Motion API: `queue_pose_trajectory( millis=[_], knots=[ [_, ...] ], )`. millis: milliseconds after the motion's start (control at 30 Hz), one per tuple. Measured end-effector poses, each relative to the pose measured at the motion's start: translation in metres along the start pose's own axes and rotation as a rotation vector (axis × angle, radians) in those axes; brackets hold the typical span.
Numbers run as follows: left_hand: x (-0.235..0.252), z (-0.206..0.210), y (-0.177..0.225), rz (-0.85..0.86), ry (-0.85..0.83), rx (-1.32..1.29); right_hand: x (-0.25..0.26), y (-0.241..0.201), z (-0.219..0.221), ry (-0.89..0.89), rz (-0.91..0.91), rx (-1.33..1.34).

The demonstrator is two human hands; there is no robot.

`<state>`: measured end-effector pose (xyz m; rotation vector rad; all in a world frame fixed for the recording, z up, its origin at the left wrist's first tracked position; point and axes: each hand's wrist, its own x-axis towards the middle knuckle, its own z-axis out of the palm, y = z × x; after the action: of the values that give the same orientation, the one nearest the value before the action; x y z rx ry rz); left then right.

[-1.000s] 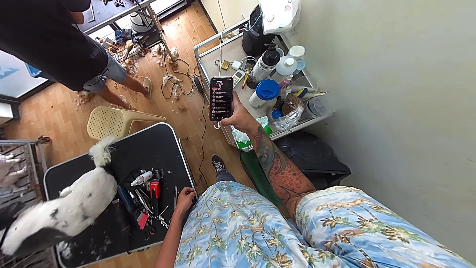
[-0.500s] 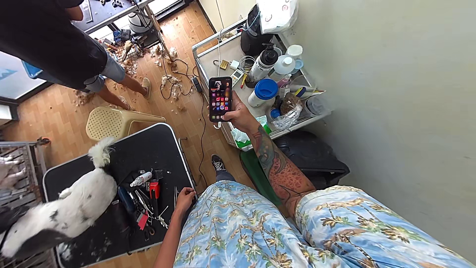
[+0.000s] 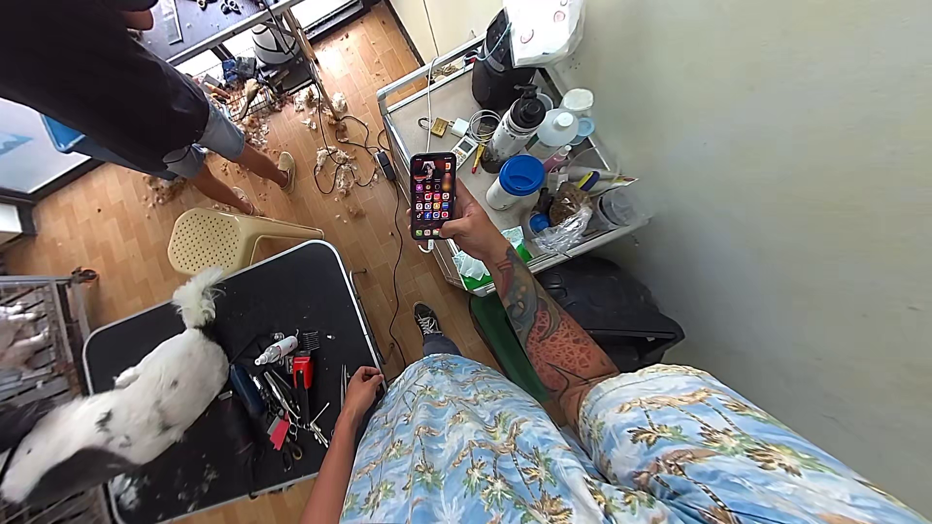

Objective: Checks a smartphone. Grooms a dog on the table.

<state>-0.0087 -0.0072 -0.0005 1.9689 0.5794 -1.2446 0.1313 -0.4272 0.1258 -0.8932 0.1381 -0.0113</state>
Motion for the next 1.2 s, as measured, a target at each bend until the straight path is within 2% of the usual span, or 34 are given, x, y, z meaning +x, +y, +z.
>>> queue_pose_trajectory(
  millis=[233, 467, 633, 1200],
  knots=[
    [0.0, 0.0, -0.001, 0.0, -0.002, -0.002, 0.002, 0.002, 0.001, 0.137, -0.018, -0.053],
    [0.002, 0.0, -0.002, -0.005, 0.003, -0.004, 0.004, 0.001, 0.002, 0.233, 0.033, 0.064],
    [0.001, 0.001, -0.002, -0.001, 0.008, -0.015, 0.01, 0.002, 0.0, 0.421, 0.108, 0.042],
    [0.0, 0.001, -0.001, -0.006, 0.009, -0.017, 0.011, 0.004, -0.004, 0.472, 0.118, 0.093]
  ],
)
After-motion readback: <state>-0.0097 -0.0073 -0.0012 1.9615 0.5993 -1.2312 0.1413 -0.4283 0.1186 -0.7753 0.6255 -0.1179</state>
